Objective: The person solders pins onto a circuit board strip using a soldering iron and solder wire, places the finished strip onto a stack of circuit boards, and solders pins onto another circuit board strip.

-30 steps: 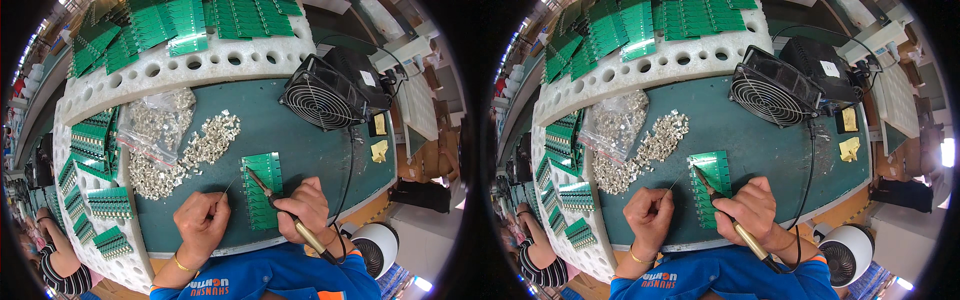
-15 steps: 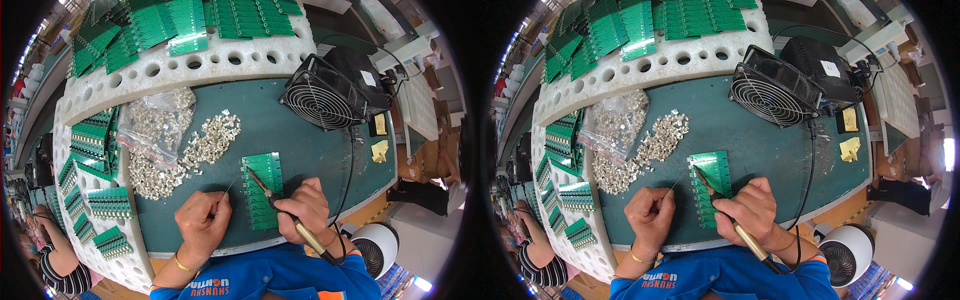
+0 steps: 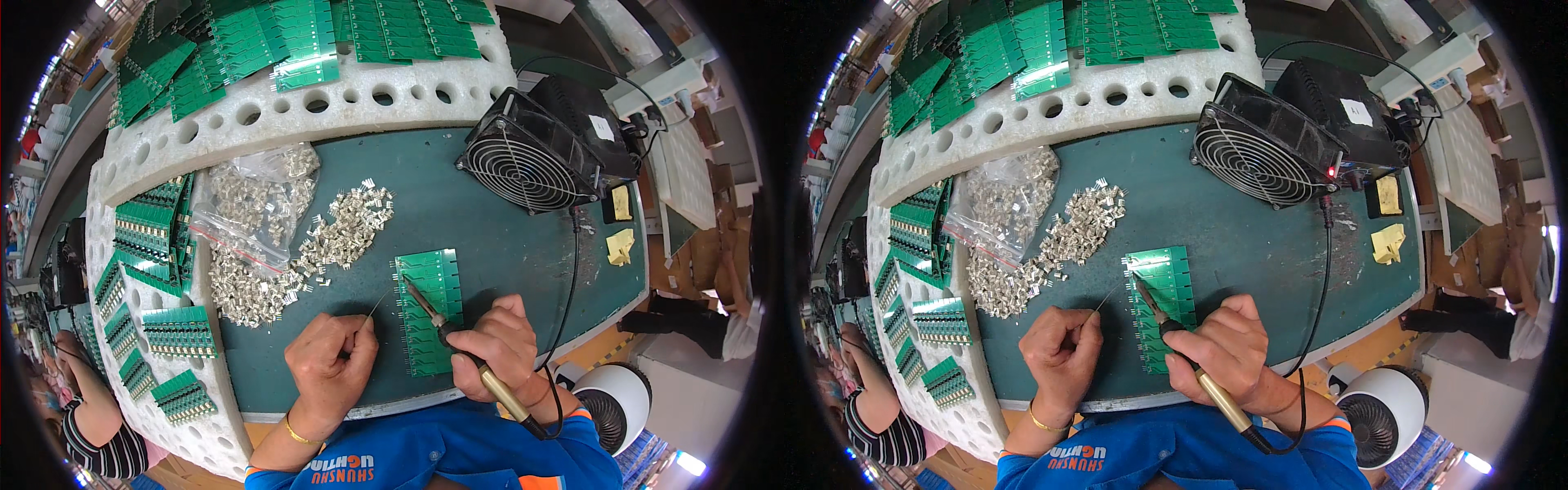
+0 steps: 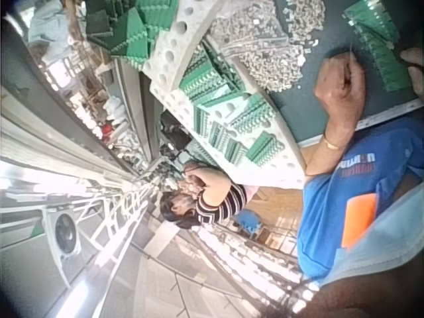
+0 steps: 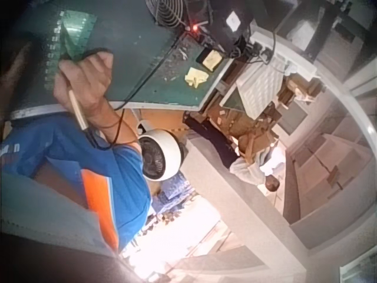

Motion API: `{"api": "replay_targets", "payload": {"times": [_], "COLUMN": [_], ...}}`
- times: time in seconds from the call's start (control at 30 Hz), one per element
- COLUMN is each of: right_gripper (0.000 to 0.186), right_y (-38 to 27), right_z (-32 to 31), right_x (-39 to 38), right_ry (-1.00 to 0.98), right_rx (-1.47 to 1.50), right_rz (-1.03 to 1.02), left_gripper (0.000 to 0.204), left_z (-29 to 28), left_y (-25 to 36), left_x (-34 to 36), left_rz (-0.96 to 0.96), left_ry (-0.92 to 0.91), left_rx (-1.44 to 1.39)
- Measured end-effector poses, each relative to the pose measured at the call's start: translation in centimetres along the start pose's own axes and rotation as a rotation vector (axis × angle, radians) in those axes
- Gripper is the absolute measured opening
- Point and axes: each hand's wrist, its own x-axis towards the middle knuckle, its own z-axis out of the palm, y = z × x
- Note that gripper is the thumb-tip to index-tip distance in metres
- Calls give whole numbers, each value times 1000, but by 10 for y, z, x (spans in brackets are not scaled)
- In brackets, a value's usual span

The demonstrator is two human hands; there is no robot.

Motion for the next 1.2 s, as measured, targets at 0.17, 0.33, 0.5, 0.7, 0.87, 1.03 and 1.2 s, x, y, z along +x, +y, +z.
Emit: {"api": "replay_targets", "payload": {"times": [0.17,0.33,0.5,0.7,0.87,1.03,1.2], "right_gripper": [17,18,19,19,20,19,19], "right_y": [0,0,-1,0,0,1,1], "right_z": [0,2,1,-2,-3,-2,-1], "right_x": [-1,-1,0,-4,-5,-5,-6], "right_ry": [-3,19,35,72,84,90,90], "right_rx": [-5,3,13,27,52,78,77], "right_rz": [-10,-1,5,11,21,21,13], "left_gripper": [8,9,7,8,8,8,8], "left_z": [-1,0,0,0,-1,2,3], "left_y": [1,2,-1,-2,-1,-1,1], "left_x": [1,1,-1,-2,-2,-3,-4], "left_rz": [-1,-9,6,4,15,13,-1], "left_ry": [-9,-3,1,11,12,25,23], "left_rx": [23,15,-3,-16,-17,-21,-34]}}
